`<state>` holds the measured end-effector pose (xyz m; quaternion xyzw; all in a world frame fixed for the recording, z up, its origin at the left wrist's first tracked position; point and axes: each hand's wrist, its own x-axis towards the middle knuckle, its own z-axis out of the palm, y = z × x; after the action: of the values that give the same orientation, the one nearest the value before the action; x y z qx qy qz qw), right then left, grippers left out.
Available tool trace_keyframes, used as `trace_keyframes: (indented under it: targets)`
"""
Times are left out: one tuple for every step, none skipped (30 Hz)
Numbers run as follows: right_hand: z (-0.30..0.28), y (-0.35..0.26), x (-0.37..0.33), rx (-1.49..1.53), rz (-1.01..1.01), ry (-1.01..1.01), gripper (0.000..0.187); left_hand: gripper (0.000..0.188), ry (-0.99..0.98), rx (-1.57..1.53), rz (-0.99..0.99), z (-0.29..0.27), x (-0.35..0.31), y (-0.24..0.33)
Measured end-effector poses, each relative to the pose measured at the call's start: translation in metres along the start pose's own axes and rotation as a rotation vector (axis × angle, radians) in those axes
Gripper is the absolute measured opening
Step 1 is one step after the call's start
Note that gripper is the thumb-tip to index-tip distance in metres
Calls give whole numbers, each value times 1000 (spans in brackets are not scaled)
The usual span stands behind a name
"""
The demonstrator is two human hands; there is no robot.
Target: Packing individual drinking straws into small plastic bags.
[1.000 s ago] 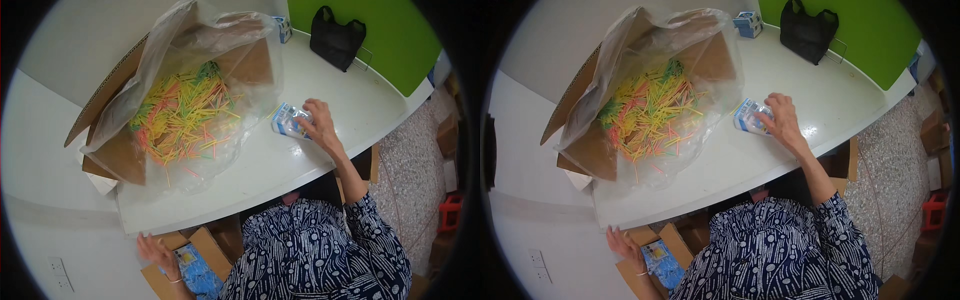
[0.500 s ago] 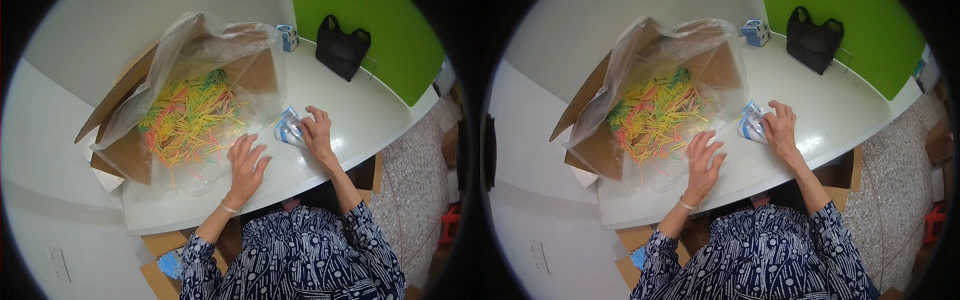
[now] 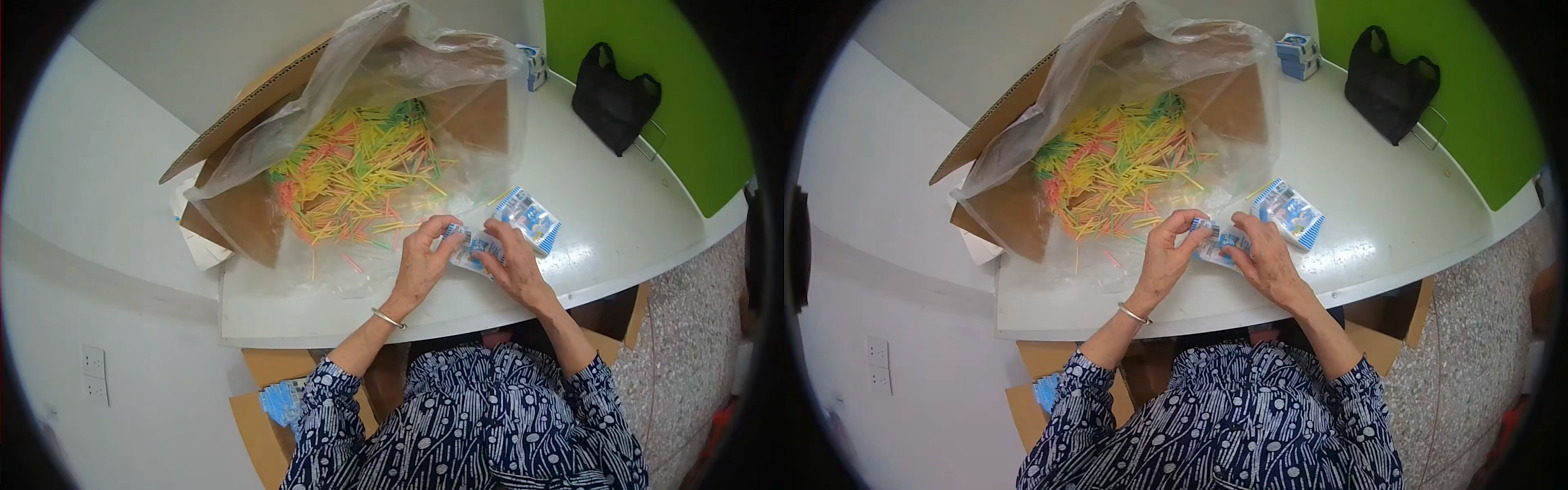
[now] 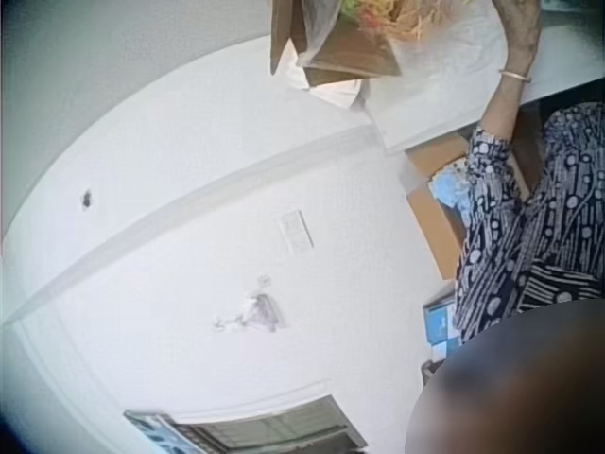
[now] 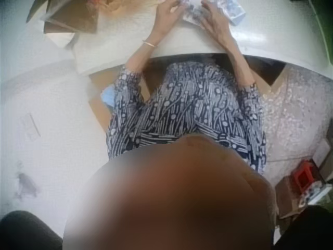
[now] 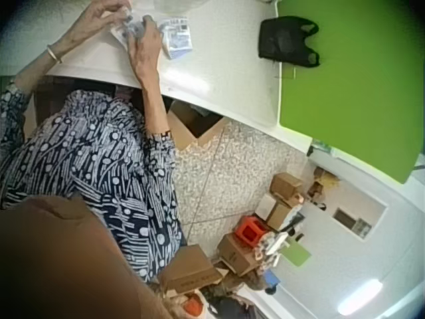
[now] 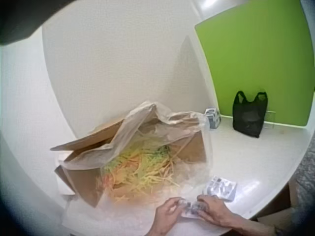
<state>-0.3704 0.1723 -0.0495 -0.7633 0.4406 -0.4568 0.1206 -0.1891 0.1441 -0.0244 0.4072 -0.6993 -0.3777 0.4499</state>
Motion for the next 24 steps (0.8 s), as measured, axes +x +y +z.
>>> trace_keyframes:
  targets:
    - [5, 0, 0, 154, 86, 44, 34, 14, 46, -27, -36, 0, -4, -2]
    - [9, 1, 1, 306, 172, 86, 31, 11, 91, -55, -71, -1, -7, -3]
    - [7, 2, 3, 312, 167, 87, 31, 11, 95, -48, -68, -5, -9, -5]
    - [2, 2, 4, 317, 196, -24, 26, 14, 42, -42, -125, -8, -11, -7]
    - [-1, 2, 5, 321, 225, -135, 23, 16, -13, -36, -182, -10, -14, -8]
    - [-2, 1, 7, 325, 221, -139, 23, 16, -6, -33, -183, -12, -16, -7]
    - [-3, 0, 8, 304, 214, -159, 21, 16, 4, 21, -143, -12, -17, -4]
    - [-3, 0, 9, 283, 207, -180, 20, 16, 15, 76, -103, -13, -17, -2]
    - [-2, -2, 11, 285, 205, -183, 20, 16, 18, 77, -104, -14, -17, -1]
    - [0, -4, 12, 337, 237, -185, 20, 17, 39, 130, -46, -16, -17, 0]
    - [2, -6, 13, 390, 270, -188, 20, 17, 60, 184, 10, -18, -18, 1]
    - [3, -7, 14, 395, 266, -193, 20, 17, 65, 188, 8, -20, -18, 1]
    - [5, -8, 15, 436, 292, -200, 21, 18, 63, 194, 21, -22, -17, 1]
    - [7, -9, 16, 477, 318, -207, 22, 18, 61, 200, 34, -24, -18, 1]
    - [9, -10, 16, 482, 316, -211, 22, 18, 65, 204, 31, -27, -19, -1]
    - [10, -11, 17, 499, 321, -223, 22, 18, 52, 153, -6, -30, -19, -3]
    - [10, -11, 17, 516, 327, -235, 23, 18, 39, 102, -43, -32, -20, -4]
    - [11, -12, 18, 520, 324, -238, 23, 18, 43, 106, -45, -33, -22, -4]
    - [11, -13, 18, 499, 324, -254, 23, 17, 38, 102, -73, -35, -23, -2]
    - [12, -14, 19, 477, 325, -270, 23, 17, 33, 98, -101, -36, -24, -1]
    - [13, -15, 19, 480, 322, -273, 23, 17, 37, 101, -103, -38, -24, 1]
    - [15, -16, 19, 463, 301, -275, 23, 16, 28, 3, -192, -40, -23, 2]
    - [16, -17, 20, 446, 279, -278, 23, 15, 19, -96, -280, -41, -23, 3]
    - [16, -18, 22, 448, 278, -279, 23, 15, 21, -94, -281, -42, -23, 1]
